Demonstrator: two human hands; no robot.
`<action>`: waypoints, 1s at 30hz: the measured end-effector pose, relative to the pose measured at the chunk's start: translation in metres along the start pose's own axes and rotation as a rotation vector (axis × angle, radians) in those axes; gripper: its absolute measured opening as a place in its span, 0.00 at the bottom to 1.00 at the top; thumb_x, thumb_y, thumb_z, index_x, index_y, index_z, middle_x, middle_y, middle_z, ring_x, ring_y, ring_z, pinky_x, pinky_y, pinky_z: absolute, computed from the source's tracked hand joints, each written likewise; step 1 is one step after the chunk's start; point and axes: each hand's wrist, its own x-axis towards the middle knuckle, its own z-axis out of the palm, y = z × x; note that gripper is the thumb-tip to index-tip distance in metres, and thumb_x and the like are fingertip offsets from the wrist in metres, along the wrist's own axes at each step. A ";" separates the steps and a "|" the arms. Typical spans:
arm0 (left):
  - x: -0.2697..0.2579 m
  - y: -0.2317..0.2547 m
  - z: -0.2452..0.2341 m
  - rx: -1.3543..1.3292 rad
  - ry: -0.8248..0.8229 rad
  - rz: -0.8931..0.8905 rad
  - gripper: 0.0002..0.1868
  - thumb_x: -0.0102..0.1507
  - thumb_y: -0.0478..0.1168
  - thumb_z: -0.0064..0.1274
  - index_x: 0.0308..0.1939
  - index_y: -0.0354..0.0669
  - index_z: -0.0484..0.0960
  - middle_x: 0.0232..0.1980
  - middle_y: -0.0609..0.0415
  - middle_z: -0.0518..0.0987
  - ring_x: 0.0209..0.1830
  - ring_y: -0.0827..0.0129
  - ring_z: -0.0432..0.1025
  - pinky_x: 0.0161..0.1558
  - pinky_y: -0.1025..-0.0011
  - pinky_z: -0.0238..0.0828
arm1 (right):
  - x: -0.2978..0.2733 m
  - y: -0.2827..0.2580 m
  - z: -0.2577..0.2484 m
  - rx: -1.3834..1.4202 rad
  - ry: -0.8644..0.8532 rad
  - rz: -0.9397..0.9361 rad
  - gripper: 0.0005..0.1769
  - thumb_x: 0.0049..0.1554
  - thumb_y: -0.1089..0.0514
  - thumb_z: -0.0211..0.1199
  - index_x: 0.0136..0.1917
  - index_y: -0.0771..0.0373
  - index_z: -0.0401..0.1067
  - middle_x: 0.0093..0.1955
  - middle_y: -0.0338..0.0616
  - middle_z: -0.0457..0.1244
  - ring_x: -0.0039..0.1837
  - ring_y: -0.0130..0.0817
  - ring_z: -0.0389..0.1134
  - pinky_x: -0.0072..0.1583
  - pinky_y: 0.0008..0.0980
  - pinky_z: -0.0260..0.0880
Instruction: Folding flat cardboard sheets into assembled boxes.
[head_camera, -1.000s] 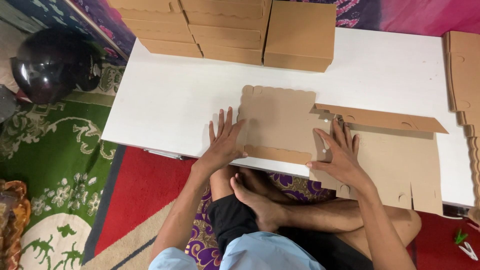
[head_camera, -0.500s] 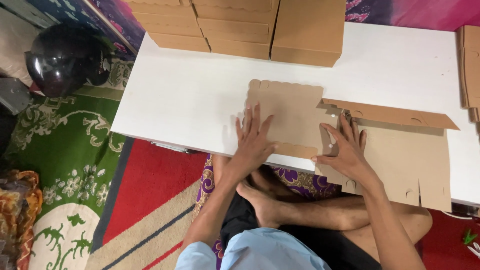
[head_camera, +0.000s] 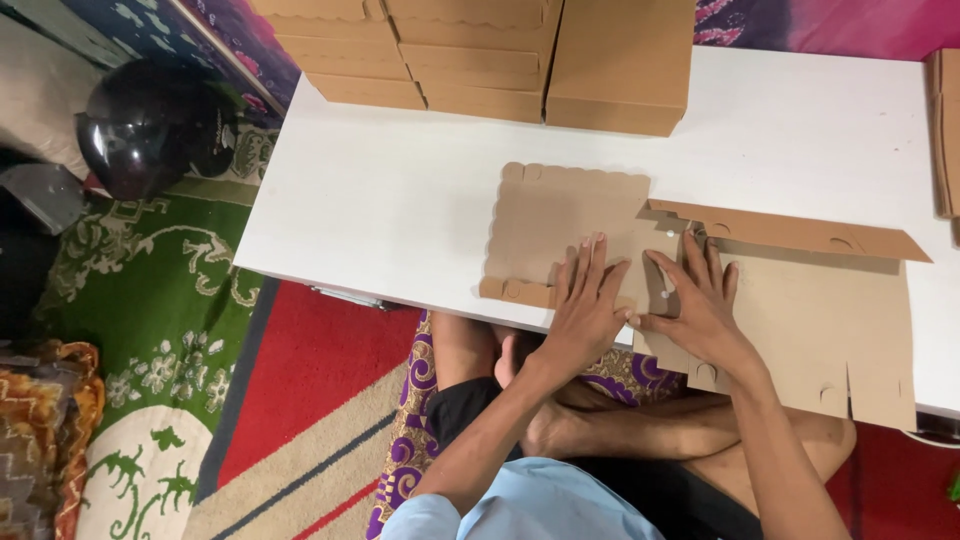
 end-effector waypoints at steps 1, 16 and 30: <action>-0.002 -0.002 0.004 0.002 -0.001 -0.001 0.32 0.69 0.45 0.45 0.75 0.43 0.57 0.84 0.38 0.34 0.85 0.49 0.26 0.77 0.43 0.17 | 0.000 0.001 0.000 0.002 0.000 -0.001 0.54 0.43 0.35 0.74 0.79 0.39 0.55 0.87 0.50 0.29 0.85 0.60 0.20 0.76 0.64 0.08; 0.010 -0.030 -0.026 0.184 -0.142 -0.127 0.51 0.60 0.49 0.63 0.79 0.48 0.48 0.82 0.35 0.24 0.81 0.40 0.15 0.69 0.36 -0.01 | 0.001 0.005 0.002 -0.018 -0.009 -0.011 0.55 0.44 0.28 0.70 0.80 0.37 0.53 0.87 0.50 0.28 0.84 0.60 0.19 0.76 0.64 0.08; 0.001 -0.093 -0.095 0.249 -0.255 -0.190 0.58 0.52 0.51 0.71 0.79 0.48 0.52 0.83 0.40 0.26 0.81 0.46 0.14 0.70 0.38 0.00 | 0.000 -0.002 -0.004 -0.044 -0.051 -0.005 0.56 0.45 0.24 0.67 0.80 0.36 0.50 0.87 0.51 0.25 0.84 0.59 0.18 0.75 0.64 0.08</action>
